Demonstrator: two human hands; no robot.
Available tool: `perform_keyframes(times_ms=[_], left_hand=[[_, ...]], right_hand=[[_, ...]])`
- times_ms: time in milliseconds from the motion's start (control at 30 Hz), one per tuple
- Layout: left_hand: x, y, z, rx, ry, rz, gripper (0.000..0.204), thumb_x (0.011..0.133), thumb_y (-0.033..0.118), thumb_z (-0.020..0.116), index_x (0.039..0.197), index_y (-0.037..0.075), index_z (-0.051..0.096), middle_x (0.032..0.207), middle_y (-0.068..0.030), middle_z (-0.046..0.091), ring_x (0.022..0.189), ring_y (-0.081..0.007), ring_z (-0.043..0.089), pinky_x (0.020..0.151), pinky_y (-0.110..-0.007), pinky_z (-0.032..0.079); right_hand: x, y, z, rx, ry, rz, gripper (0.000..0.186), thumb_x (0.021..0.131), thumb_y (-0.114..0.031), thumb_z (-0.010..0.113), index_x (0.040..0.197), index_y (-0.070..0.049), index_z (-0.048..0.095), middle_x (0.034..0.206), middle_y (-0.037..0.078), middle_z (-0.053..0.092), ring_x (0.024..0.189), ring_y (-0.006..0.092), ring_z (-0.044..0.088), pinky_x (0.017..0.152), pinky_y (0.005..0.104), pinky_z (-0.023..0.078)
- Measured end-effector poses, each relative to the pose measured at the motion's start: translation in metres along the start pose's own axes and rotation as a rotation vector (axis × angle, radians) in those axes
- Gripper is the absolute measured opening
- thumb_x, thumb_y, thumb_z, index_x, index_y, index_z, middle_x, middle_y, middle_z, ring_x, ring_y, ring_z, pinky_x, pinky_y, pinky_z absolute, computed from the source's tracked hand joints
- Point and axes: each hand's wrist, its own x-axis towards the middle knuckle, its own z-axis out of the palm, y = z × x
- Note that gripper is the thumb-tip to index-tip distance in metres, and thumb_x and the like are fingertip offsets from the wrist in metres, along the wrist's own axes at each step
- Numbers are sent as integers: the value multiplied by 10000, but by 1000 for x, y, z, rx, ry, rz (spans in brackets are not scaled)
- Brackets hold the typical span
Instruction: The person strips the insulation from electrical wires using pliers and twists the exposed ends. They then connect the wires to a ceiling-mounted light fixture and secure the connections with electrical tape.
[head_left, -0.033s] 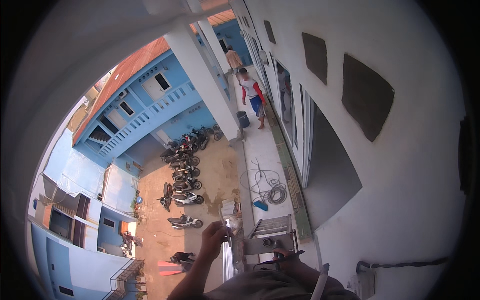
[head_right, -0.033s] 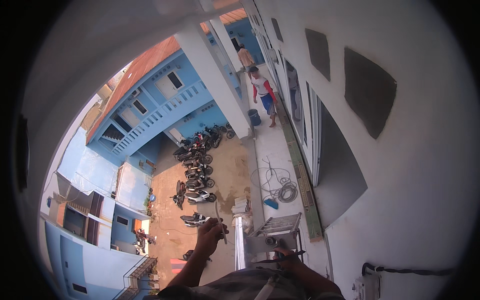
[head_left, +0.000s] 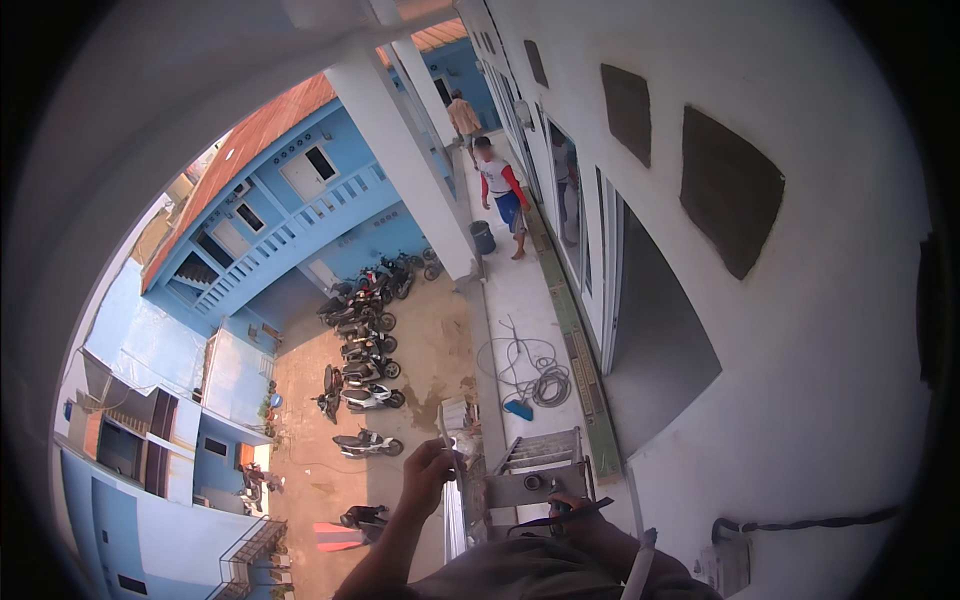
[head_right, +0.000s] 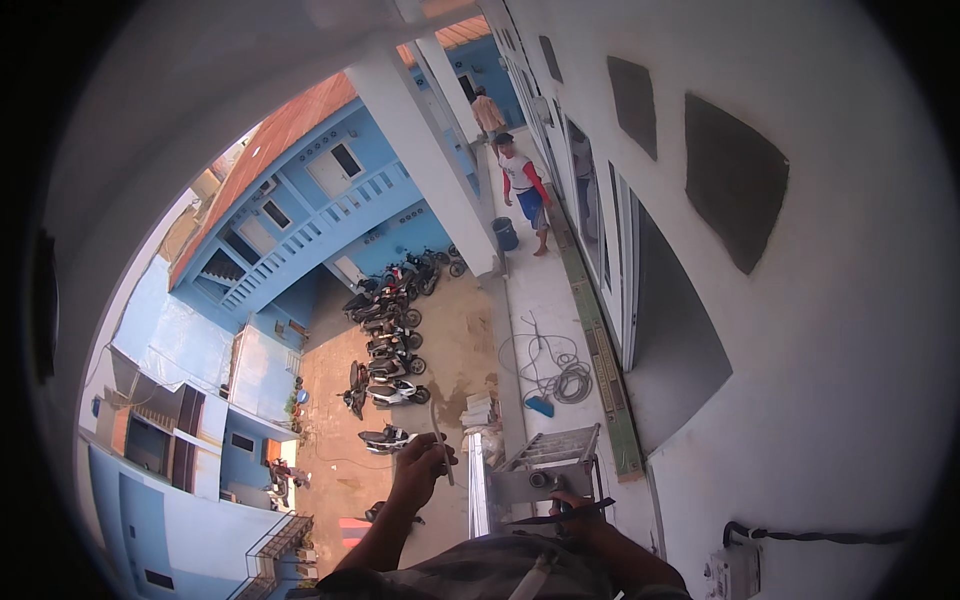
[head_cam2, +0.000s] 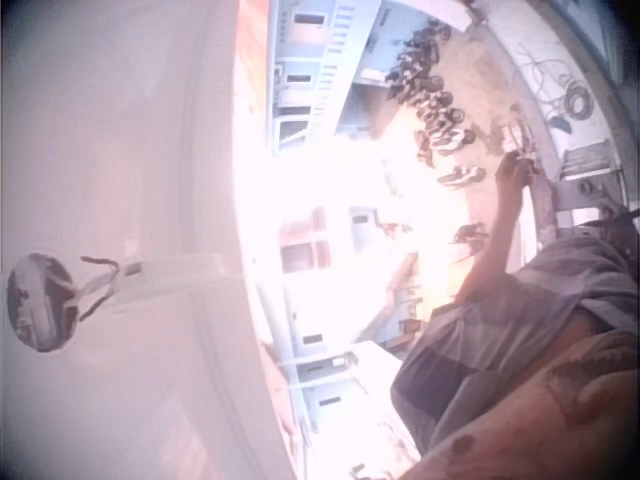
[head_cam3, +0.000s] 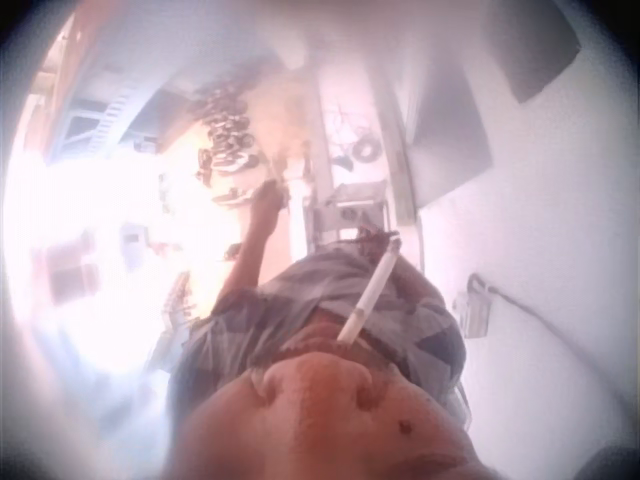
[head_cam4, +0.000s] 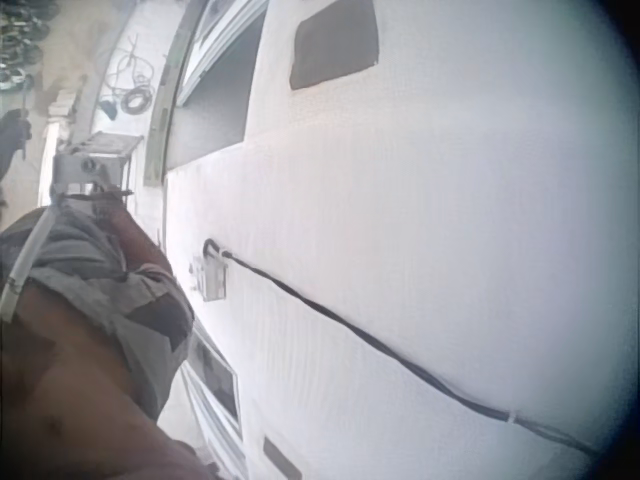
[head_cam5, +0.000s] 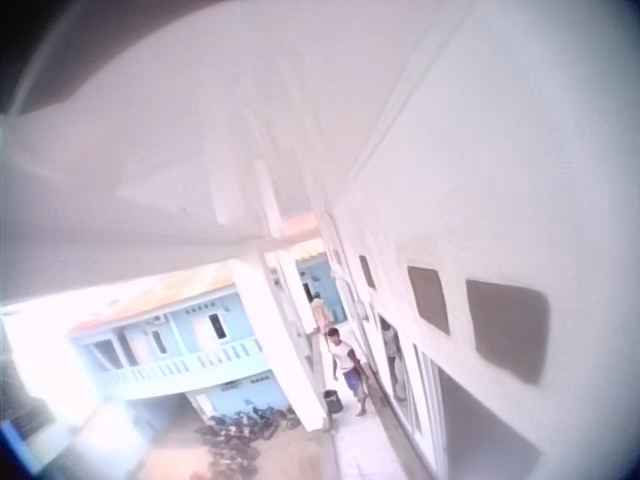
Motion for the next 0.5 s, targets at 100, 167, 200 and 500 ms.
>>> perform_keyframes(times_ms=[100,167,200,500], left_hand=[[5,0,0,-68,-49,-16,274,995,187,618,1147,-37,664,914,-68,680,773,-113,594,675,-272,498],[10,12,5,-42,-52,-5,288,996,196,624,1157,-39,663,936,-72,695,791,-109,612,686,-267,508],[11,20,7,8,-46,15,297,995,201,629,1163,-41,663,952,-75,702,804,-107,625,695,-267,516],[40,47,1,184,-165,308,258,992,83,603,1207,-49,655,1040,-135,730,936,-195,714,809,-312,577]], right_hand=[[-15,-6,-25,33,125,-176,442,926,-332,729,1295,-103,646,1038,146,726,955,253,718,839,373,556],[-23,3,-32,51,226,-260,456,949,-324,709,1316,-66,629,1024,117,718,900,230,707,804,346,552],[-27,9,-36,85,231,-217,448,948,-301,706,1320,-64,627,1020,109,712,893,220,705,805,340,552],[-38,-21,-61,517,413,190,313,1011,-218,515,1253,-79,657,845,79,651,682,177,671,501,328,577]])
